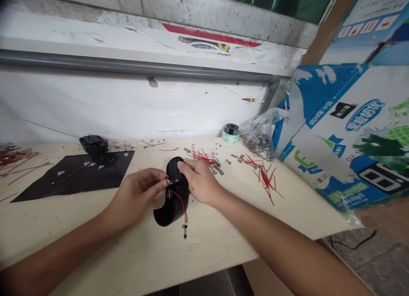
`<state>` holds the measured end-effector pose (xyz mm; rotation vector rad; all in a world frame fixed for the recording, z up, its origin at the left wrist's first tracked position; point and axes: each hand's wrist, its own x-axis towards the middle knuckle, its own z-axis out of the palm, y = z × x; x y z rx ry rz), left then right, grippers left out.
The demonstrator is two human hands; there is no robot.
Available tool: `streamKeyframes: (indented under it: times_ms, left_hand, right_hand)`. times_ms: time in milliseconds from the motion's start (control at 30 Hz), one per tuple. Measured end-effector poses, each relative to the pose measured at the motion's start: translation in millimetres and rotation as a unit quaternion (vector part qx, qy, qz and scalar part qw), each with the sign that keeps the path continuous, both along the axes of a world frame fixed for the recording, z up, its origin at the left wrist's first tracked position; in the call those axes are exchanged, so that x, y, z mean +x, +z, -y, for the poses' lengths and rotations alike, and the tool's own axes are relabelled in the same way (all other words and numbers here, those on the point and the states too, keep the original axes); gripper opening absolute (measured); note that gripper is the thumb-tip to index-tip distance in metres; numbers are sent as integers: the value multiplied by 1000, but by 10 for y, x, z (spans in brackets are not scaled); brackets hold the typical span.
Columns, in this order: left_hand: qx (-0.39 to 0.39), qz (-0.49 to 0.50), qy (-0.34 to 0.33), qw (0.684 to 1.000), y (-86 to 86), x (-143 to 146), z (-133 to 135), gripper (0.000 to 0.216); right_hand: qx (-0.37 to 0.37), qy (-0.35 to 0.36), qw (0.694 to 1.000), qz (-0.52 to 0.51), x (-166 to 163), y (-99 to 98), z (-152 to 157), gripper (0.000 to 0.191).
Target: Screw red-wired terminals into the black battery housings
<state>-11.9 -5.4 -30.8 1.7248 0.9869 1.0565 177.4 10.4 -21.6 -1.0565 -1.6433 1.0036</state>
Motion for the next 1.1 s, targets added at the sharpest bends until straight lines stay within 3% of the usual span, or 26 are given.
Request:
streamKeyframes:
  times_ms: [300, 467, 733, 933, 1100]
  left_hand:
    - [44, -87, -59, 993, 98, -58, -25, 16]
    - [113, -124, -45, 985, 120, -78, -7, 14]
    - [274, -299, -84, 910, 148, -88, 9, 20]
    - [220, -243, -72, 942, 149, -78, 10, 22]
    - [221, -236, -86, 942, 169, -60, 21, 21]
  right_hand:
    - [-3, 55, 998, 4, 6, 65, 25, 40]
    - [-45, 47, 997, -35, 0, 34, -1, 38]
    - [-28, 63, 997, -29, -19, -2, 4, 37]
    - [-19, 66, 997, -18, -6, 25, 1, 36]
    - [-31, 86, 996, -10, 23, 10, -25, 36]
